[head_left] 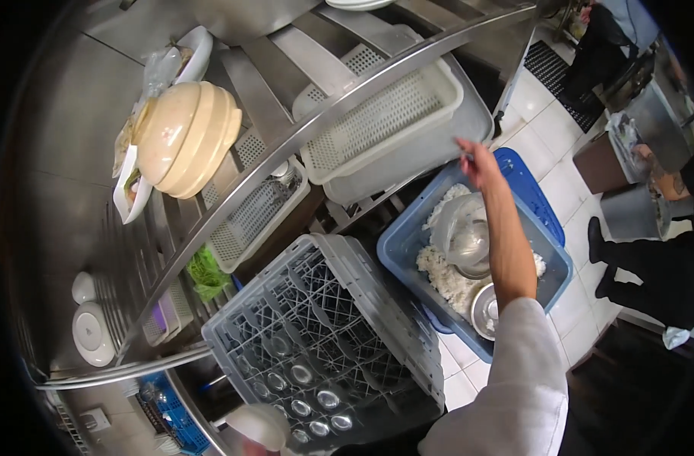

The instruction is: Wash dishes, bowls, and utensils in a kitchen sink and place them on a drying rack.

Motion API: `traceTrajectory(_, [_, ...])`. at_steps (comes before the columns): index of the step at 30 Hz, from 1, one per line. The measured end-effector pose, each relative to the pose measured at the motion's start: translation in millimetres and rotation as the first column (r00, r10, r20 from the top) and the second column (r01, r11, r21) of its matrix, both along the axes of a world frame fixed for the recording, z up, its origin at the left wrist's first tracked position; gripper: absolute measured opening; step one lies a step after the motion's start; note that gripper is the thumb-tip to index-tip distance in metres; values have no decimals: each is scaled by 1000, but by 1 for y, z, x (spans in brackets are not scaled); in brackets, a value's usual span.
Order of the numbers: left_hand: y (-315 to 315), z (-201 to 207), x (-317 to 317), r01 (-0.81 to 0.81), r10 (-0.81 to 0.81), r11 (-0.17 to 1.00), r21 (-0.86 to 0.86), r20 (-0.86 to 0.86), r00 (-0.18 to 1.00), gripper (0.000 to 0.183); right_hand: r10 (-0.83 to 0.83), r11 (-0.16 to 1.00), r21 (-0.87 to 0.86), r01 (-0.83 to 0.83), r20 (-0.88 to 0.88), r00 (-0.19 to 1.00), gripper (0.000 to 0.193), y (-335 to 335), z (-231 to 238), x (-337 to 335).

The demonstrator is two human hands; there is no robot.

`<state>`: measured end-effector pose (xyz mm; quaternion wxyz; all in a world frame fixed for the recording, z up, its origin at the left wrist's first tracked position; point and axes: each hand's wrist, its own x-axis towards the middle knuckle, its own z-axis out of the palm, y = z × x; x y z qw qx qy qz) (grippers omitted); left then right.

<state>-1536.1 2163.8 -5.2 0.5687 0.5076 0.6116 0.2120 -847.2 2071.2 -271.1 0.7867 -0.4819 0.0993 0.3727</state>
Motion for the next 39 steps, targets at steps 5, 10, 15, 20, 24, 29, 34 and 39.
traceTrajectory(5, [-3, 18, 6, -52, 65, 996, -67, 210, 975, 44, -545, 838, -96, 537, -98, 832, 44, -72, 12, -167])
traceTrajectory(10, [9, 14, -28, -24, 63, 995, -100, 416, 907, 55, -802, 597, -88, 798, -87, 590, 37, -53, 1, -238])
traceTrajectory(15, [10, 27, -30, -7, 2, 1000, 11, 441, 898, 51, -829, 512, 30, 859, -244, 503, 42, 20, -6, -243])
traceTrajectory(20, [8, 26, -52, -22, 39, 999, -45, 429, 903, 49, -242, 940, 113, 322, -447, 861, 28, 130, 12, -228])
traceTrajectory(24, [3, 11, -76, -123, 92, 991, 48, 414, 905, 44, -604, 779, -353, 518, -203, 771, 41, 144, 5, -243])
traceTrajectory(29, [19, -18, -76, 102, -102, 994, 27, 498, 861, 48, 155, 855, -518, 9, 271, 950, 31, 40, -91, -94])
traceTrajectory(34, [0, 2, -54, -71, 92, 994, -79, 311, 946, 59, 374, 781, -588, -213, 165, 913, 37, 79, -32, -110])
traceTrajectory(39, [4, -1, -37, 11, 18, 996, -90, 316, 949, 56, 208, 926, -283, -250, -171, 963, 43, 107, -32, -152])
